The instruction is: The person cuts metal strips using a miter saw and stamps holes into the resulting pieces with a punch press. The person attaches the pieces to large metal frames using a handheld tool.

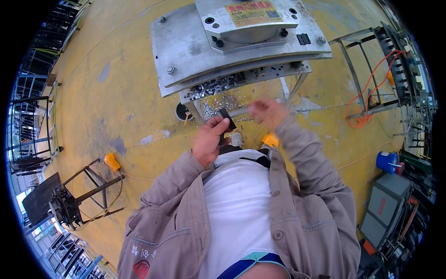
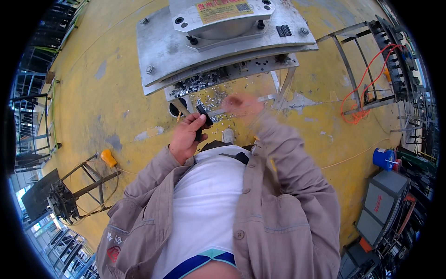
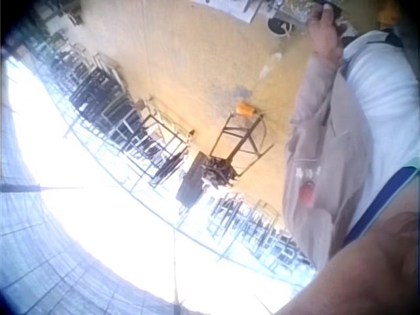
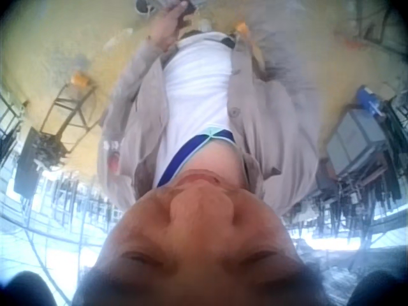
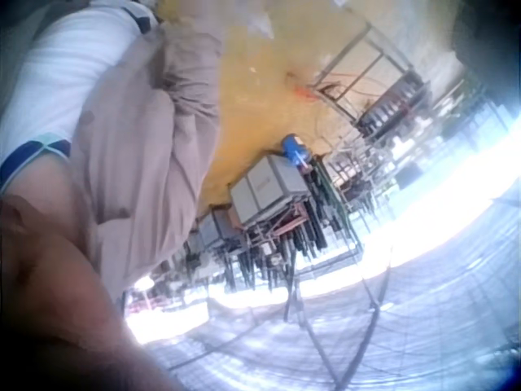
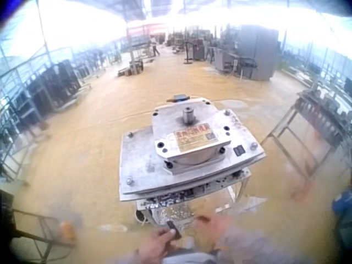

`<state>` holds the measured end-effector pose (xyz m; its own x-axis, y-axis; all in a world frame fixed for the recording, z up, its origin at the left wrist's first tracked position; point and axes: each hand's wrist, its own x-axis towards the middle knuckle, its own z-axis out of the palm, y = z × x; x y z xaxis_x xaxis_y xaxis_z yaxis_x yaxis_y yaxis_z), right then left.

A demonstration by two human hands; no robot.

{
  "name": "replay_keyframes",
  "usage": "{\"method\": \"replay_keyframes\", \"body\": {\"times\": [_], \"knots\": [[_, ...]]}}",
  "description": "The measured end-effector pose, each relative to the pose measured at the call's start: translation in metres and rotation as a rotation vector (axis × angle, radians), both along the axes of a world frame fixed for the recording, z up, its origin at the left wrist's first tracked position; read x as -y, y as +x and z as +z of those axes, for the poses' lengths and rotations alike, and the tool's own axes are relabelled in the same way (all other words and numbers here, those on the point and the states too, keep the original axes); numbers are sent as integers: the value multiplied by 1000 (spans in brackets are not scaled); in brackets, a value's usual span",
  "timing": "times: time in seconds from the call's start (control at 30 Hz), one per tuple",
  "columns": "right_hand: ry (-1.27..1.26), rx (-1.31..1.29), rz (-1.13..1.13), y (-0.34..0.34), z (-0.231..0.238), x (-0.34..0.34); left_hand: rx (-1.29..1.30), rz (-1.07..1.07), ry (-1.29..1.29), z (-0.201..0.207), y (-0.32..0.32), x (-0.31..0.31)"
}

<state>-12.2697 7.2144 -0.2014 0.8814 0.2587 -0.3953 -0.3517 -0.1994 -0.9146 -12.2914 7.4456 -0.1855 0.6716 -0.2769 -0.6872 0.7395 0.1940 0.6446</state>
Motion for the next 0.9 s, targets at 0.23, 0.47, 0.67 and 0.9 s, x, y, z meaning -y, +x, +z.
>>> {"method": "replay_keyframes", "body": {"times": [0.23,0.47,0.67,0.9], "knots": [[151,-116,-337,-25,-26,-43,-128,-14,-67,-15,0,7],[175,-75,-727,34,-70,29,-176,-61,-133,-27,-5,3],[224,-109,-722,59,-95,32,-188,-72,-122,-19,-7,0],[84,-90,-776,83,-105,30,-214,-68,-40,-17,-13,-5]]}}
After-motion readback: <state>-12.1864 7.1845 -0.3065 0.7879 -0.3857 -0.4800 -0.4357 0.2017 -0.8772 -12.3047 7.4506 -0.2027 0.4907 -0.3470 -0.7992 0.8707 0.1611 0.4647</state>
